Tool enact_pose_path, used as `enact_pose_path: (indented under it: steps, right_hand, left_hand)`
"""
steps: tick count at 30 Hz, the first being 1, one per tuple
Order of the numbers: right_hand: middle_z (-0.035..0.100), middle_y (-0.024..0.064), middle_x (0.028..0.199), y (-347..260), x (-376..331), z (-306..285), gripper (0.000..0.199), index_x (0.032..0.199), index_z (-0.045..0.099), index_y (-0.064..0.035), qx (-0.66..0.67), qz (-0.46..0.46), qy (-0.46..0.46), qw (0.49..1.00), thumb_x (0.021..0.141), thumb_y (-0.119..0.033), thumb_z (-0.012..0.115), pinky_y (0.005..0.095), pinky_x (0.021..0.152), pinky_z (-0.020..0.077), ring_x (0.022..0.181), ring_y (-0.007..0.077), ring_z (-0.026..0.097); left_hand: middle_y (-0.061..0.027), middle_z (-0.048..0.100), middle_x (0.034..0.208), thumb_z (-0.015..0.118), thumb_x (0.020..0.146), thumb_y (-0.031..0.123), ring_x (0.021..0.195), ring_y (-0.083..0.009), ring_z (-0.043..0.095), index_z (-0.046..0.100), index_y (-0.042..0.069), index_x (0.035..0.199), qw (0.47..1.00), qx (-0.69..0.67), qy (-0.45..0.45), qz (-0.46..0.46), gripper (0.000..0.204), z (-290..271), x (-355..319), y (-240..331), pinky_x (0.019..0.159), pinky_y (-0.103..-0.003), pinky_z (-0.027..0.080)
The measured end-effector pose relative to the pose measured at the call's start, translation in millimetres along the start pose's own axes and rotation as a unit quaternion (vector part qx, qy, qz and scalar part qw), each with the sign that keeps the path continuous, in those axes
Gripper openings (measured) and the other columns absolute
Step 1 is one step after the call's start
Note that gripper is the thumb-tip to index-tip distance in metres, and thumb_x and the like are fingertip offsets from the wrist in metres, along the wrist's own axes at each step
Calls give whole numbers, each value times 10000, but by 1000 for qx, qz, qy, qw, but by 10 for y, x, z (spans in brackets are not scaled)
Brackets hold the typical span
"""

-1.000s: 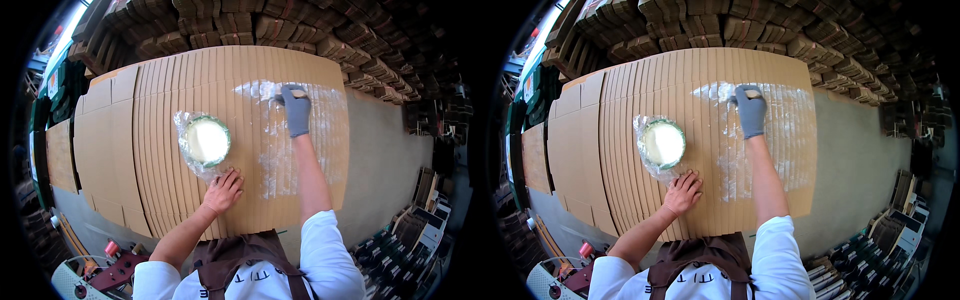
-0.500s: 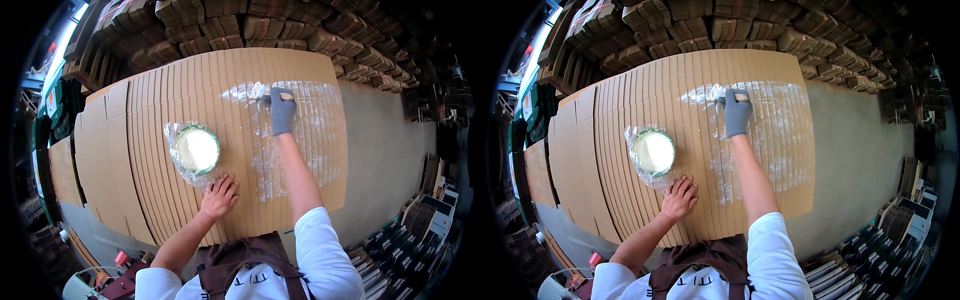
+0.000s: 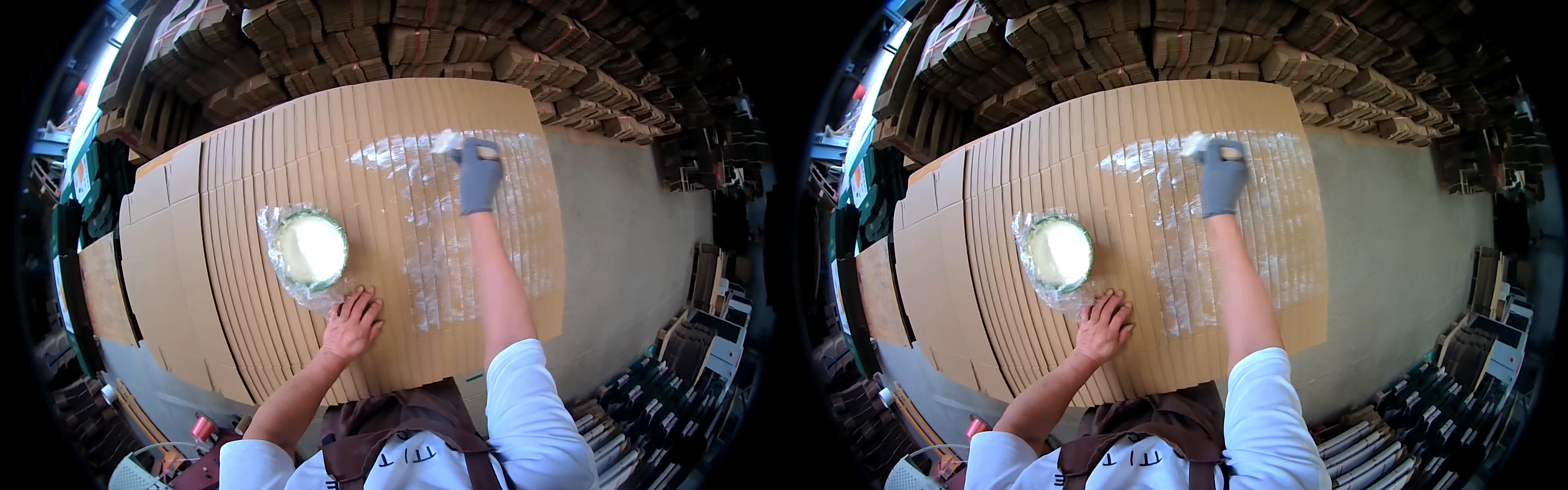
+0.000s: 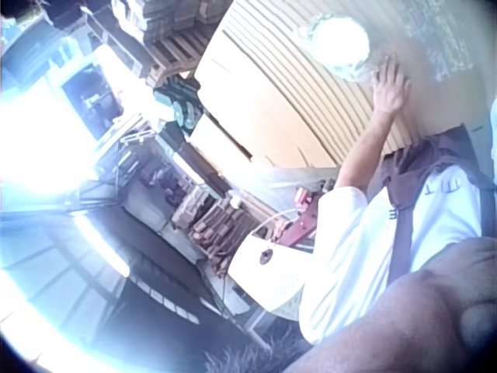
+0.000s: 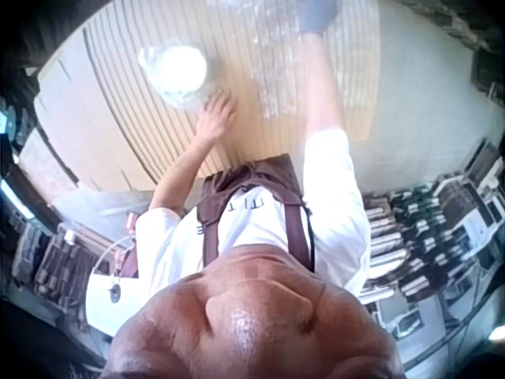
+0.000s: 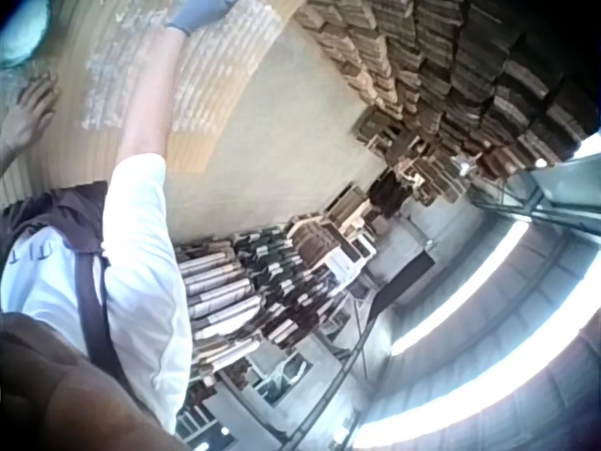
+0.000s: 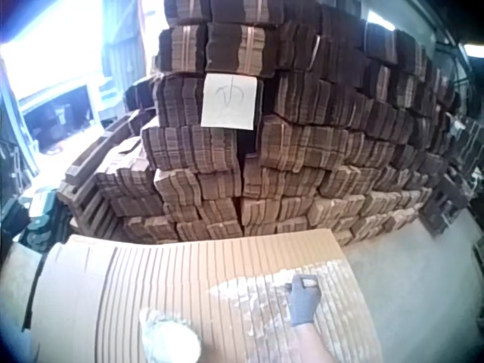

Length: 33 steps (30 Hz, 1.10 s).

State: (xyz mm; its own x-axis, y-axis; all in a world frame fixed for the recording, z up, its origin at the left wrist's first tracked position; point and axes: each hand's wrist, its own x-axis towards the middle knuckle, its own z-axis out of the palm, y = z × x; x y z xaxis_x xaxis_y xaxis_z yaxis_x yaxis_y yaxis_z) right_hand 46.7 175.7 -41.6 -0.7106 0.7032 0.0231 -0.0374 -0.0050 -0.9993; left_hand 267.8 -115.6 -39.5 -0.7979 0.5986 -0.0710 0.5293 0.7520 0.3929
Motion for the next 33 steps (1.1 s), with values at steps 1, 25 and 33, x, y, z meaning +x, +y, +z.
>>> enact_pose_path:
  steps: [1,25,33]
  right_hand:
    - [696,65,819,1,-184,134,124,865,641,-30,-44,-23,-22,999,891,-151,645,326,711,529,788,158,671]
    - [588,138,1185,-319,-1007,437,349,1152,612,-98,-391,-257,-339,816,825,7,548,431,879,521,1022,357,613]
    - [622,158,994,-411,-742,-127,121,988,657,-82,-383,-235,-223,865,891,-79,584,418,756,522,889,364,629]
  left_hand:
    - [-70,482,1408,697,805,312,1332,-251,415,578,151,1245,1000,-3,-6,-4,484,4,-11,0,1050,-473,323]
    - [-48,436,1453,620,889,356,1354,-226,391,545,158,1298,1000,-7,-7,-7,461,-5,-32,-17,1049,-474,370]
    - [-74,454,1430,648,860,326,1343,-256,395,551,135,1281,999,-30,11,2,473,28,-30,-33,1043,-481,343]
